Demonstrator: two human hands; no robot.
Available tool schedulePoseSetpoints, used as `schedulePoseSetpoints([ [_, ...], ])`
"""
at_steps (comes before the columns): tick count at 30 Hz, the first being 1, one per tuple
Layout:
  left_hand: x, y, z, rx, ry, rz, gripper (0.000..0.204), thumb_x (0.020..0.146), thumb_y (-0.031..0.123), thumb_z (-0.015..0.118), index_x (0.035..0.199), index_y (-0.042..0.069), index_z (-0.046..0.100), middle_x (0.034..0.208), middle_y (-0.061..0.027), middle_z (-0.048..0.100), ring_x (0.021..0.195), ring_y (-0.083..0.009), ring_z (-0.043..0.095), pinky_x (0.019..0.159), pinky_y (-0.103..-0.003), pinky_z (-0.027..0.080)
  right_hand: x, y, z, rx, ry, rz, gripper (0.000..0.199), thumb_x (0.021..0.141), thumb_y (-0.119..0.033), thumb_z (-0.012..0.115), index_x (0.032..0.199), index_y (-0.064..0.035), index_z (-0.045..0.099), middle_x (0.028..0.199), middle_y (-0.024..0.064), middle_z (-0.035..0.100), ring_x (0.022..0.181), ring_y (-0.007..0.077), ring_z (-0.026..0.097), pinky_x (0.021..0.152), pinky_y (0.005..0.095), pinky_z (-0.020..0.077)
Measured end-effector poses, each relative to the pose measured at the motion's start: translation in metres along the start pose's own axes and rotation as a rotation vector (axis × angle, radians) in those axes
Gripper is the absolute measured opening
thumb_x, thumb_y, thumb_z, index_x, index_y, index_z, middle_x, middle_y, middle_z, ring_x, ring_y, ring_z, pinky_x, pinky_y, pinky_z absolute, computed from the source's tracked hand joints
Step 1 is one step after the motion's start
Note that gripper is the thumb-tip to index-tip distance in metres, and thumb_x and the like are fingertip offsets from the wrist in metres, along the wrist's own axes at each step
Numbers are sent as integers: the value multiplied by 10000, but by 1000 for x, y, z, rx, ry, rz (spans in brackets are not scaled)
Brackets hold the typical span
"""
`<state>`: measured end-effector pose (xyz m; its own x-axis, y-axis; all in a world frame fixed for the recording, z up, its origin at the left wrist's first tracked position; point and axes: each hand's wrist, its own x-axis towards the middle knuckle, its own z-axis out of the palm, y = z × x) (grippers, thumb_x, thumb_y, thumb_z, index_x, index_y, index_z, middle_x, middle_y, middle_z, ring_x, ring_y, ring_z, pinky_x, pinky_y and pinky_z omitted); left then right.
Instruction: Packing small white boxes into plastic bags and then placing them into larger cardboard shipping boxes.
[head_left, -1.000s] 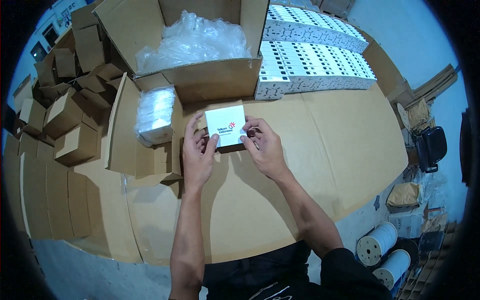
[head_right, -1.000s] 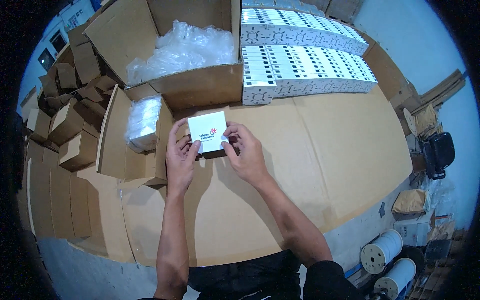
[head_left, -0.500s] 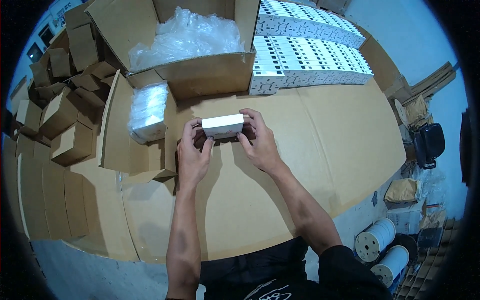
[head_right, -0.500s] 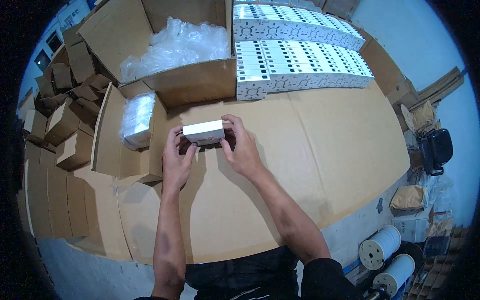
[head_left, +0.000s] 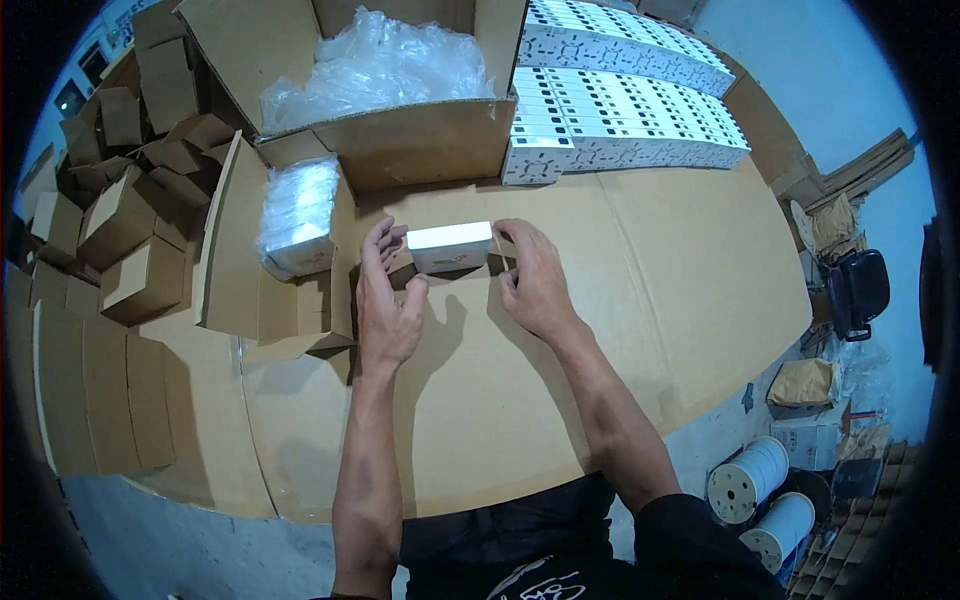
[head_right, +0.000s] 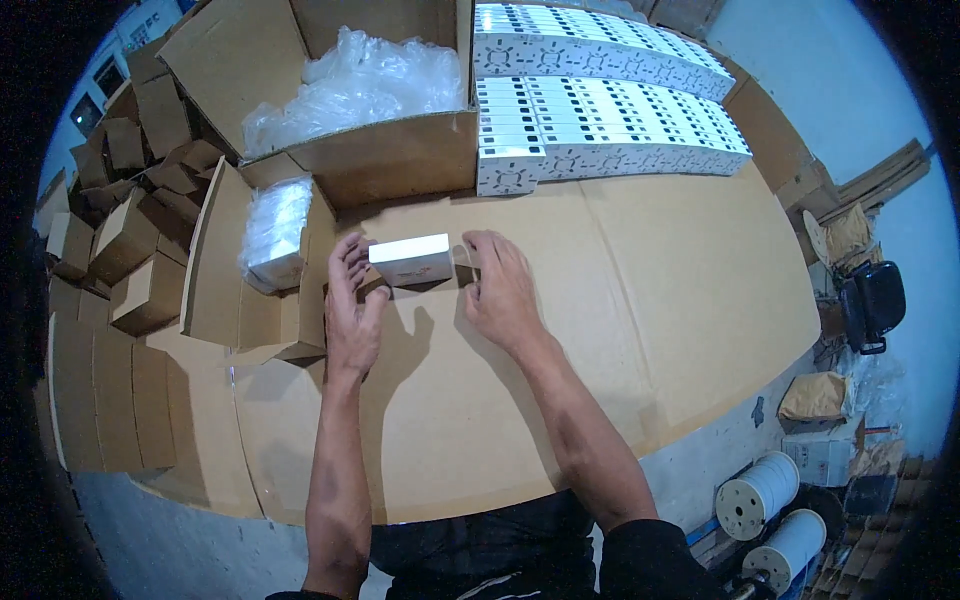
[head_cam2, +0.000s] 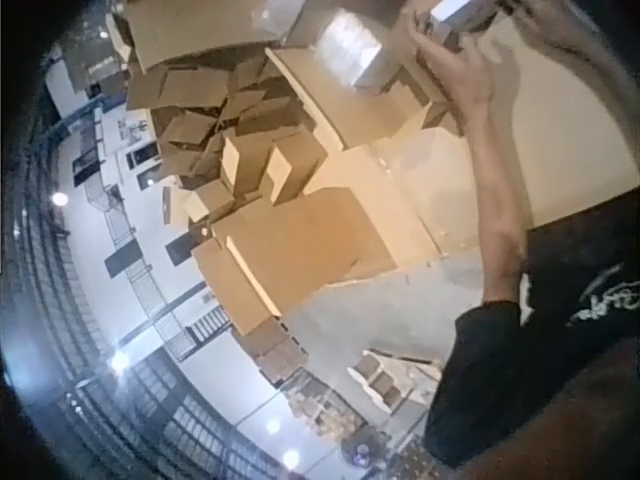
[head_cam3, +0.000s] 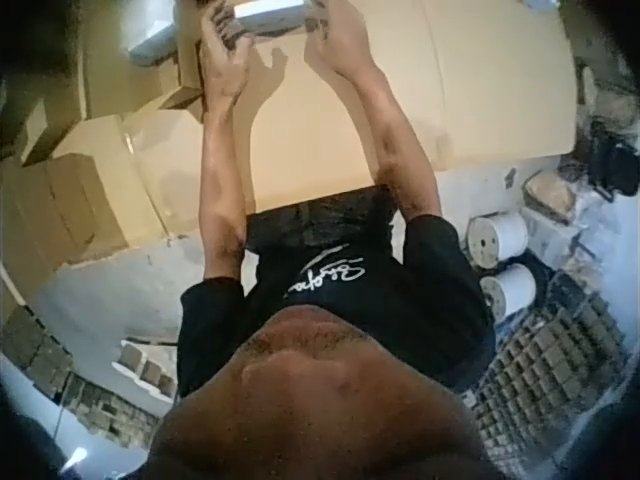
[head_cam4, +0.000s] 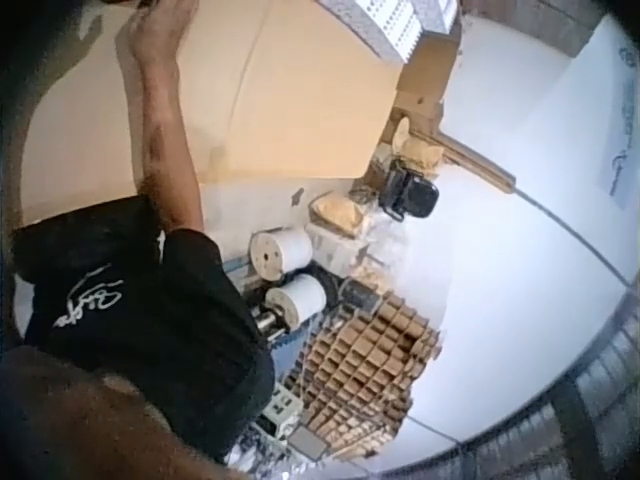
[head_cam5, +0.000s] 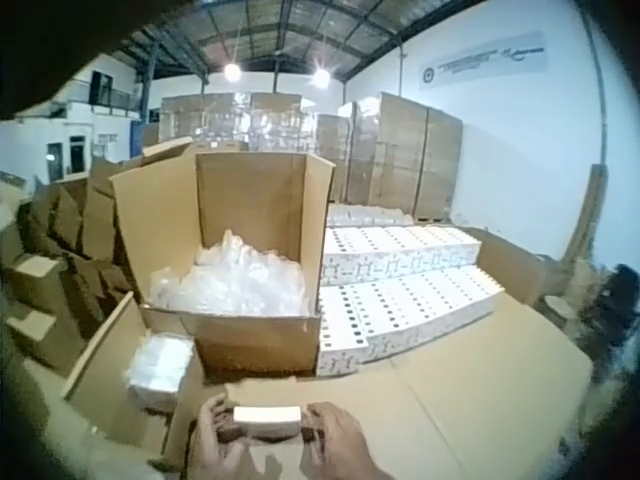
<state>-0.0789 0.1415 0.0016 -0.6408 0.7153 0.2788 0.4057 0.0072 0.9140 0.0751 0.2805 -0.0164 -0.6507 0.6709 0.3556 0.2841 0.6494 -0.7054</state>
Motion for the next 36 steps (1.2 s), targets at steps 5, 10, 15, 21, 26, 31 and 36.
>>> schedulePoseSetpoints([
  [5, 1, 31, -5, 204, 161, 198, 394, 881, 38, 590, 1273, -1, 572, 1145, -174, 631, 1071, -326, 632, 942, -438, 500, 2, 2, 0, -228, 25, -77, 396, 725, 16, 621, 1116, -46, 616, 1279, 142, 579, 1288, 329, 505, 1114, 474, 366],
  [10, 66, 74, 1, 182, 286, 330, 139, 928, 17, 625, 1061, -14, 650, 991, -136, 660, 874, -274, 656, 810, -373, 535, 1, 6, 6, -224, 45, -65, 361, 734, 3, 613, 1090, -59, 632, 1290, 146, 589, 1293, 330, 513, 1109, 482, 363],
  [15, 180, 95, -30, 471, 197, 354, 199, 900, 59, 686, 1084, -14, 703, 985, -193, 735, 910, -308, 719, 822, -400, 554, 2, 3, 2, -171, 77, -75, 316, 738, -1, 623, 1047, -60, 649, 1280, 140, 607, 1296, 321, 518, 1109, 480, 358],
  [21, 289, 103, -93, 940, -28, 85, 372, 794, 181, 809, 1086, -36, 734, 1022, -260, 735, 1010, -398, 710, 924, -449, 559, 0, 3, 3, -175, 58, -71, 317, 730, -19, 643, 1044, -61, 644, 1280, 130, 606, 1297, 321, 517, 1114, 493, 351],
  [26, 293, 113, -87, 1104, -296, -244, 461, 749, 410, 881, 816, -26, 750, 792, -166, 753, 760, -276, 740, 705, -409, 578, -2, 5, -3, -196, 50, -17, 322, 720, -20, 660, 1038, -70, 646, 1276, 119, 603, 1296, 306, 518, 1126, 494, 341],
  [31, 313, 90, -101, 1231, -378, -157, 363, 751, 304, 887, 793, -26, 741, 742, -141, 737, 669, -248, 712, 648, -397, 568, 1, 3, 0, -184, 61, -34, 308, 728, -11, 650, 1029, -71, 645, 1274, 112, 604, 1292, 299, 522, 1117, 489, 345],
  [36, 325, 87, -126, 961, -118, -80, 239, 781, 146, 841, 862, -45, 723, 915, -275, 739, 911, -371, 746, 818, -455, 586, 4, -2, 1, -148, 57, -27, 287, 741, -1, 637, 1020, -69, 645, 1276, 105, 606, 1297, 293, 520, 1116, 482, 344],
])
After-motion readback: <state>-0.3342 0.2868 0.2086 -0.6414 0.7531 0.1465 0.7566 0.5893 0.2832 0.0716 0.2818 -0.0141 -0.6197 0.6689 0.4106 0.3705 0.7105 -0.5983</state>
